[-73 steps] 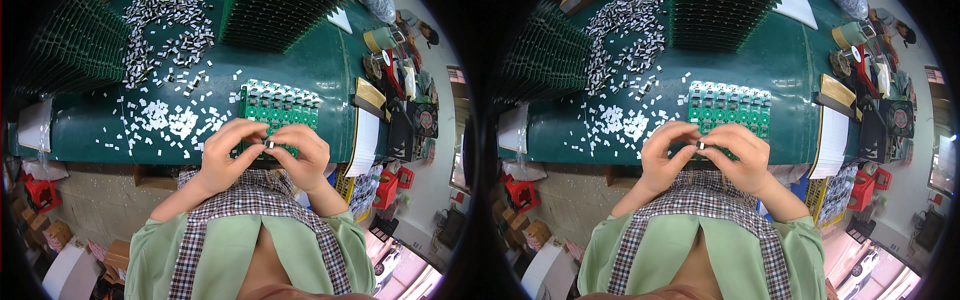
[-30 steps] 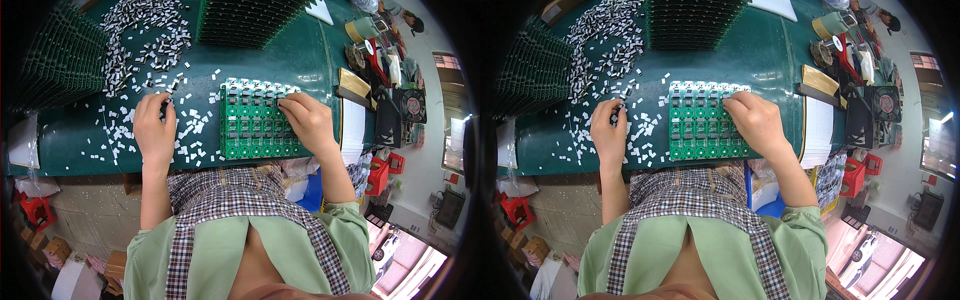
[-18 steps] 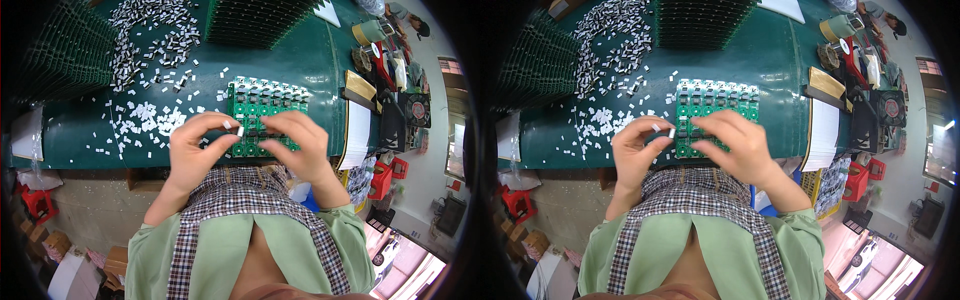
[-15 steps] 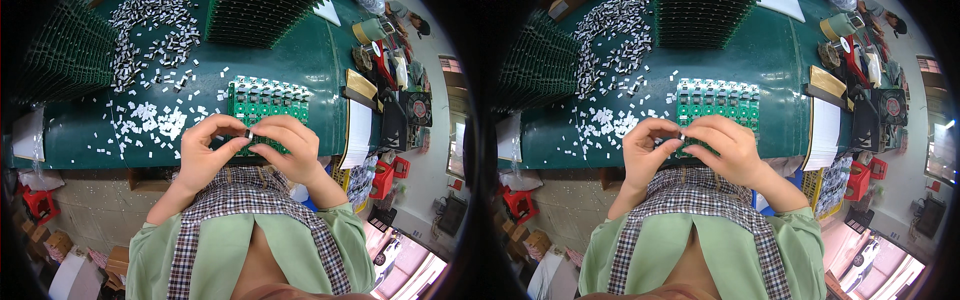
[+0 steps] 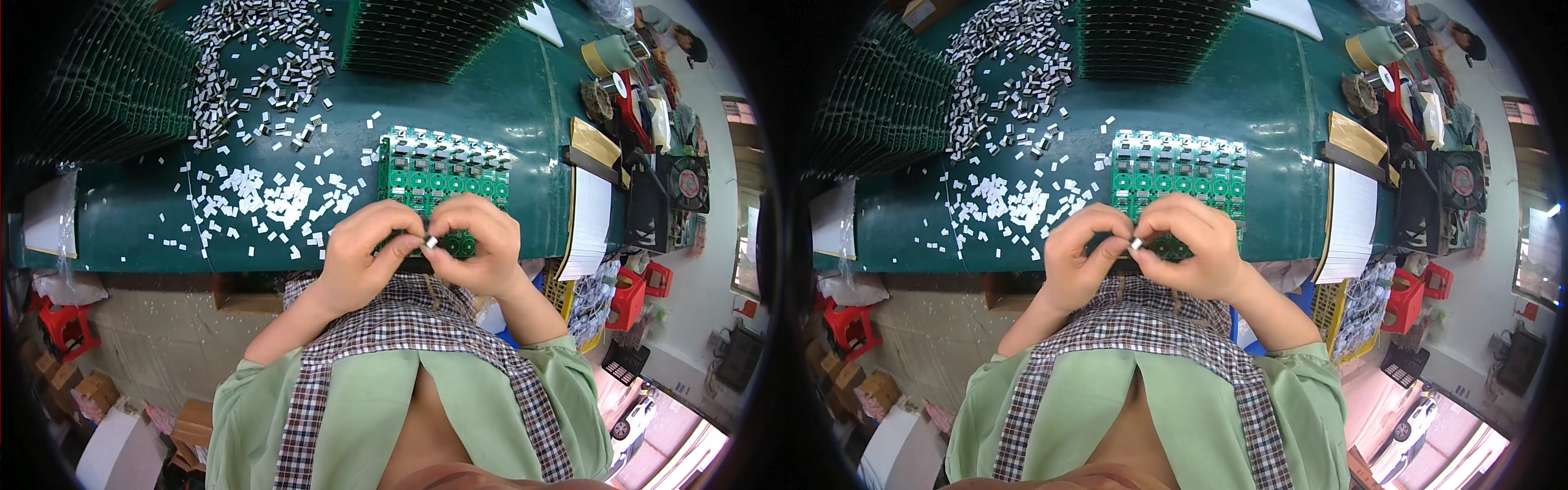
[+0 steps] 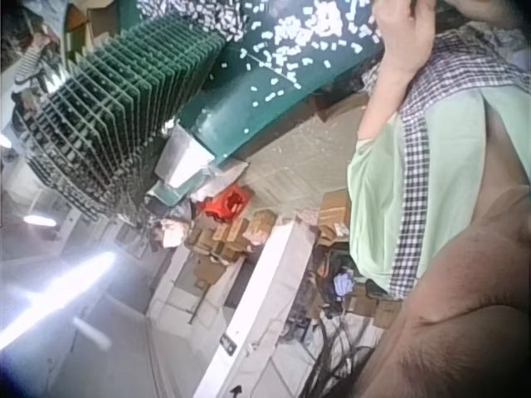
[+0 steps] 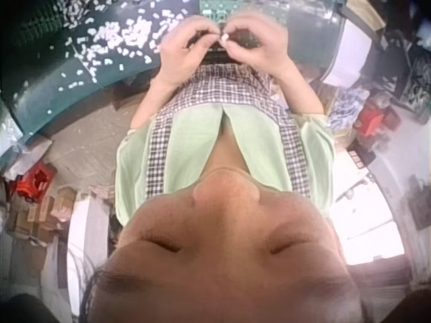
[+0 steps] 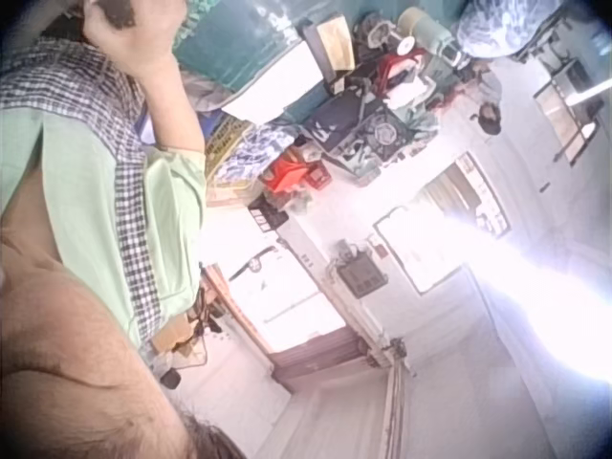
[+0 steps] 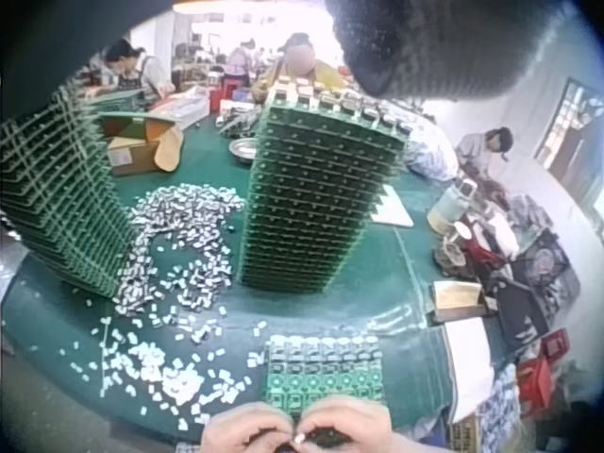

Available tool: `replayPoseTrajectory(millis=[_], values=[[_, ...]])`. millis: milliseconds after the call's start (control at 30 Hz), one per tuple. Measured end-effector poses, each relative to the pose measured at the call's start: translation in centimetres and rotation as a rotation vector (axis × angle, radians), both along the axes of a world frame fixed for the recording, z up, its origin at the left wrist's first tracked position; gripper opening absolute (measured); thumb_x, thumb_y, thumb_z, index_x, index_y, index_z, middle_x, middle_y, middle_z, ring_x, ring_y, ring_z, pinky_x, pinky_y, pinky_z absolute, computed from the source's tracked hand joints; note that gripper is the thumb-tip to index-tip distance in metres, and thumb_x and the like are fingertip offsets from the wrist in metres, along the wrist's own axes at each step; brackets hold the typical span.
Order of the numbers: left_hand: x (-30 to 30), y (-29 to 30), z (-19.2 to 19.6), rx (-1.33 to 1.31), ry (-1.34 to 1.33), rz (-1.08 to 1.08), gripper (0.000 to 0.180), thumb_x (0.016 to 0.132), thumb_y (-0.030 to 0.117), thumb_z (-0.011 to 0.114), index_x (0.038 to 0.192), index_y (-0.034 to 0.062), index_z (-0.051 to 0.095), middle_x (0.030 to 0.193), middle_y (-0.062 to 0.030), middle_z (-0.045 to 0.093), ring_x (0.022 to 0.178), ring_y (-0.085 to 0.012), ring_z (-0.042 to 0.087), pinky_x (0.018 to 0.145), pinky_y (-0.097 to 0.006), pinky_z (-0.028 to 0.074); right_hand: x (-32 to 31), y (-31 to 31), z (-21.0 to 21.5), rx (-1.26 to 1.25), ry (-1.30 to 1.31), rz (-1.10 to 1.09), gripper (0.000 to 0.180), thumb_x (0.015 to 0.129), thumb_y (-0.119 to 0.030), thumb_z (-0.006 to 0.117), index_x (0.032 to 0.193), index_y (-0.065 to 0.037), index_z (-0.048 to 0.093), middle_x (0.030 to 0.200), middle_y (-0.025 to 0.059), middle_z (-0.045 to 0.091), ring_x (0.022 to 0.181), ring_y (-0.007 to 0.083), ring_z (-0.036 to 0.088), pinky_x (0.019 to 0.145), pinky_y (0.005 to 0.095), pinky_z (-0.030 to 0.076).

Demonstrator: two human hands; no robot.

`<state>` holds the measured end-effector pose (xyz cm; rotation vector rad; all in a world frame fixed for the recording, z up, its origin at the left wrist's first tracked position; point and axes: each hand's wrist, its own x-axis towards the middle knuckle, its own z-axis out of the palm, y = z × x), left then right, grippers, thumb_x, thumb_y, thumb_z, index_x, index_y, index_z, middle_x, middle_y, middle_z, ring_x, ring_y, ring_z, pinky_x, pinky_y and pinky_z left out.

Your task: The person peels the backing tape off small display components by hand, presses the components onto circuit board panels, and stacks the assembled circuit boards on the workbench.

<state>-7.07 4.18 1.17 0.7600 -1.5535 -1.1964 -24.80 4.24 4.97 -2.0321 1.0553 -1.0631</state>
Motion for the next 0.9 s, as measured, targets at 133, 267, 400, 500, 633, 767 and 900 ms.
replayPoseTrajectory(millis=[133, 267, 400, 500, 633, 767, 900], values=[[-0.5, 0.4, 0.1, 0.057, 0.084, 0.015, 0.018, 0.078, -0.002, 0.063, 0.096, -0.0012, 0.059, 0.087, -0.0112, 0.061, 0.078, -0.0228, 0.062, 0.069, -0.030, 0.050, -0.5, 0.1, 0.1, -0.085, 0.041, -0.018, 0.021, 0.064, 0.000, 0.074, 0.083, -0.003, 0.066, 0.081, 0.0087, 0.064, 0.070, 0.0200, 0.063, 0.059, 0.0291, 0.052], [-0.6, 0.1, 0.0, -0.161, -0.074, 0.186, 0.016, 0.073, -0.002, 0.068, 0.089, -0.0005, 0.065, 0.081, -0.0134, 0.065, 0.070, -0.0253, 0.065, 0.060, -0.030, 0.052, 0.0, 1.0, 0.1, -0.244, 0.211, -0.165, 0.021, 0.065, 0.001, 0.074, 0.085, -0.003, 0.067, 0.081, 0.0092, 0.065, 0.070, 0.0193, 0.064, 0.058, 0.0274, 0.053], [-0.7, 0.0, 0.0, -0.156, -0.104, 0.195, 0.016, 0.072, 0.000, 0.070, 0.087, -0.0003, 0.064, 0.081, -0.0129, 0.065, 0.070, -0.0245, 0.064, 0.061, -0.030, 0.052, 0.1, 1.1, 0.1, -0.255, 0.207, -0.224, 0.021, 0.065, 0.000, 0.074, 0.084, -0.003, 0.067, 0.080, 0.0097, 0.065, 0.070, 0.0194, 0.065, 0.058, 0.0272, 0.052], [-0.4, -0.7, -0.1, -0.119, -0.052, 0.116, 0.018, 0.071, 0.000, 0.070, 0.088, -0.0006, 0.063, 0.083, -0.0128, 0.064, 0.073, -0.0245, 0.064, 0.063, -0.030, 0.051, -0.3, 0.7, 0.1, -0.169, 0.160, -0.189, 0.020, 0.066, 0.001, 0.074, 0.084, -0.002, 0.067, 0.080, 0.0100, 0.066, 0.070, 0.0196, 0.065, 0.060, 0.0273, 0.052], [-0.3, -1.0, 0.4, -0.189, -0.082, 0.129, 0.018, 0.071, -0.001, 0.070, 0.088, -0.0007, 0.064, 0.082, -0.0118, 0.064, 0.073, -0.0241, 0.064, 0.063, -0.030, 0.051, -0.3, 0.4, 0.1, -0.053, 0.060, -0.159, 0.018, 0.067, 0.001, 0.073, 0.084, -0.002, 0.066, 0.081, 0.0091, 0.066, 0.072, 0.0201, 0.064, 0.063, 0.0289, 0.052], [-0.5, -0.4, 0.6, -0.203, -0.114, 0.211, 0.012, 0.071, -0.002, 0.070, 0.081, -0.0008, 0.064, 0.077, -0.0112, 0.064, 0.069, -0.0238, 0.064, 0.060, -0.029, 0.051, -0.2, 0.6, 0.1, -0.088, 0.041, -0.137, 0.019, 0.067, 0.001, 0.074, 0.084, -0.001, 0.066, 0.080, 0.0096, 0.066, 0.071, 0.0203, 0.064, 0.063, 0.0280, 0.052], [-0.5, -0.3, 0.5, -0.121, -0.088, 0.142, 0.013, 0.070, -0.005, 0.070, 0.080, -0.0027, 0.062, 0.077, -0.0123, 0.064, 0.069, -0.0231, 0.062, 0.062, -0.029, 0.049, -0.6, 0.9, -0.2, -0.085, 0.084, -0.168, 0.017, 0.068, 0.004, 0.072, 0.084, 0.000, 0.066, 0.080, 0.0107, 0.066, 0.072, 0.0199, 0.065, 0.061, 0.0263, 0.053]])
